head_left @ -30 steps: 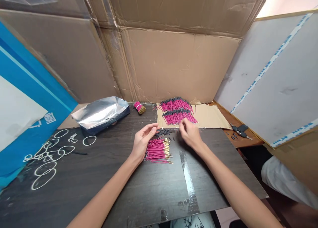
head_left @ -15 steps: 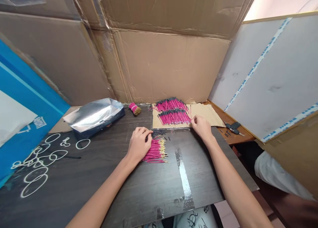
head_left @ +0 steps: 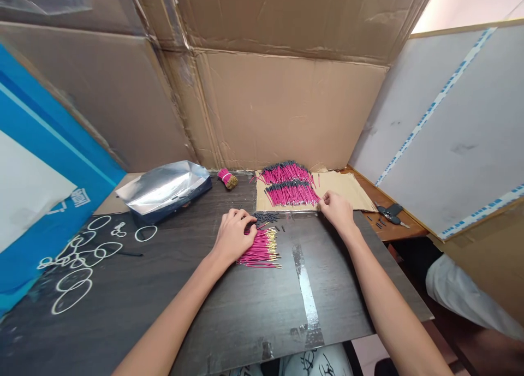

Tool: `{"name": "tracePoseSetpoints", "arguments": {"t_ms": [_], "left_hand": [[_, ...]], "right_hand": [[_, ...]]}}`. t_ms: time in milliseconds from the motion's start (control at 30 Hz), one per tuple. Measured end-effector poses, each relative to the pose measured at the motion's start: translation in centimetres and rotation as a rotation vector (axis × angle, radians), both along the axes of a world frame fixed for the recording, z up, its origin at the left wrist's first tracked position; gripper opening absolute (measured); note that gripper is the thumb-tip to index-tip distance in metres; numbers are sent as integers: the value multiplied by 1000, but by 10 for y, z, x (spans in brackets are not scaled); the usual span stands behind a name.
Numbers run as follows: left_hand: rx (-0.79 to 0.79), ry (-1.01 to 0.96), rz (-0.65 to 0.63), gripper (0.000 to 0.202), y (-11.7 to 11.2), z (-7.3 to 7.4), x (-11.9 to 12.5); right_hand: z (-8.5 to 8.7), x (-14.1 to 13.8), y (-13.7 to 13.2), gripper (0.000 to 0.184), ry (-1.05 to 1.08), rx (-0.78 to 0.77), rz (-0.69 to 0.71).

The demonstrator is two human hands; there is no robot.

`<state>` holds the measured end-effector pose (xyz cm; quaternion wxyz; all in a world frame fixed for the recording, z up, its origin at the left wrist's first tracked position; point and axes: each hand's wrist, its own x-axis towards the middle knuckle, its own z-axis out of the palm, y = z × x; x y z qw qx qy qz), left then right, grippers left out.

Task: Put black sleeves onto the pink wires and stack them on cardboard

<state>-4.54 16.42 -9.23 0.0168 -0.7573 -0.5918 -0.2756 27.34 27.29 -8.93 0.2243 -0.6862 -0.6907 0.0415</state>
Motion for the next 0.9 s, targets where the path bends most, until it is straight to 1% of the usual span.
{"name": "tracePoseSetpoints", "arguments": {"t_ms": [67,133,200,300,333,367,433,500,700,767,900], "left_hand": [[-51,-3,29,22,-1,3,0],[-70,-9,50,23,-1,7,-1],[-77,-23,52,22,-2,9,-2],[-98,-32,10,20,-2,11,-4],[-101,-26,-13,19,-2,10,-3],[-101,-16,-37,19,-2,10,-3],[-100,4,-81,19,-2,8,-1],[-98,12,-111,19,-2,7,2],[-122,1,-172,15,-3,8,5],[-151,-7,-187,15,-3,9,5],[-187,-44,-212,16,-3,8,5]], "right_hand": [[1,-4,-2,8,36,22,21],[2,-12,-7,6,83,62,119],[2,-26,-16,7,133,94,303],[2,-51,-35,8,143,108,611],[3,-58,-41,7,123,107,685],[3,-65,-47,6,106,105,728],[2,-75,-55,5,73,91,768],[2,-80,-59,5,40,73,772],[1,-78,-60,4,-43,53,776],[2,-78,-62,3,-66,61,808],[1,-81,-65,8,-98,50,867]]}}
